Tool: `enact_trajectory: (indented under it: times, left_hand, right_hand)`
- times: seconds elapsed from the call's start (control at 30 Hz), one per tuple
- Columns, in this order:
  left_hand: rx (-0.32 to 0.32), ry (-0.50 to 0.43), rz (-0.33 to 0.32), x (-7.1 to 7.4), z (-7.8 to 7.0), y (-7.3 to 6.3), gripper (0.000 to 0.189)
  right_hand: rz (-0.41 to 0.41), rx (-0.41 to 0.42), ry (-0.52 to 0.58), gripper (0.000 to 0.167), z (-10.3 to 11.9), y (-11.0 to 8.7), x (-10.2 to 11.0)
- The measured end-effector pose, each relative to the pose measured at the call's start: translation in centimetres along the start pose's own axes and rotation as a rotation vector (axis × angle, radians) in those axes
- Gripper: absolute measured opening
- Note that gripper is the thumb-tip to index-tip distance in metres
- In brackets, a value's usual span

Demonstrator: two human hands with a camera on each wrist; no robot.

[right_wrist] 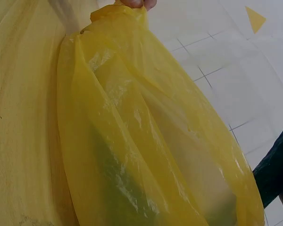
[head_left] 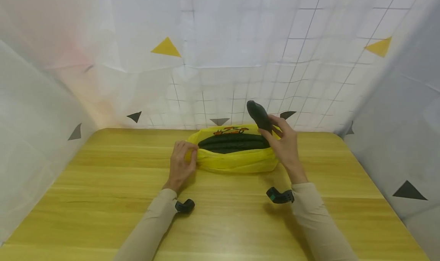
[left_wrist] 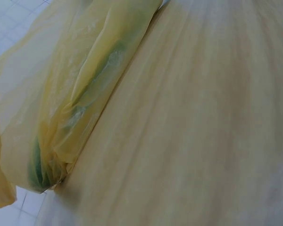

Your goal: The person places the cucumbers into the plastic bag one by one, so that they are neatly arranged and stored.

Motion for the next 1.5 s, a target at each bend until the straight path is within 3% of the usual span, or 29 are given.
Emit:
enact_trajectory:
  times: [0.17, 0.37, 0.47, 0.7, 1.27, 1.5]
  left_hand:
    - [0.006, 0.008, 0.0, 0.1, 0.0, -0.1, 0.009]
    - [0.006, 0.006, 0.006, 0.1, 0.0, 0.0, 0.01]
    - [0.003, 0.008, 0.009, 0.1, 0.0, 0.0, 0.01]
    - [0.002, 0.013, 0.009, 0.1, 0.0, 0.2, 0.009]
    - [-0.007, 0.006, 0.003, 0.1, 0.3, -0.1, 0.01]
    - [0.002, 0.015, 0.001, -0.1, 0.5, -0.2, 0.011]
  right_hand:
    - [0.021, 0.082, -0.019, 0.047, -0.9, -0.1, -0.6]
    - [0.029, 0.162, -0.087, 0.044, 0.8, -0.2, -0.7]
    - [0.037, 0.19, -0.106, 0.048, -0.3, -0.2, -1.1]
    - [0.061, 0.204, -0.136, 0.053, -2.2, -0.1, -1.9]
    - [0.164, 0.193, -0.194, 0.048, -2.0, 0.1, -4.1]
    - [0.251, 0.243, -0.309, 0.049, -1.8, 0.6, -4.5]
Point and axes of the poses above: each hand's wrist, its own y-axis towards the middle knuckle, its own x-axis out of the back of the hand, z = x × y, the point moved 1 cm from there along y, towards the middle knuckle, and after that the axes turned 5 degrees about -y, right-handed, at the moved point
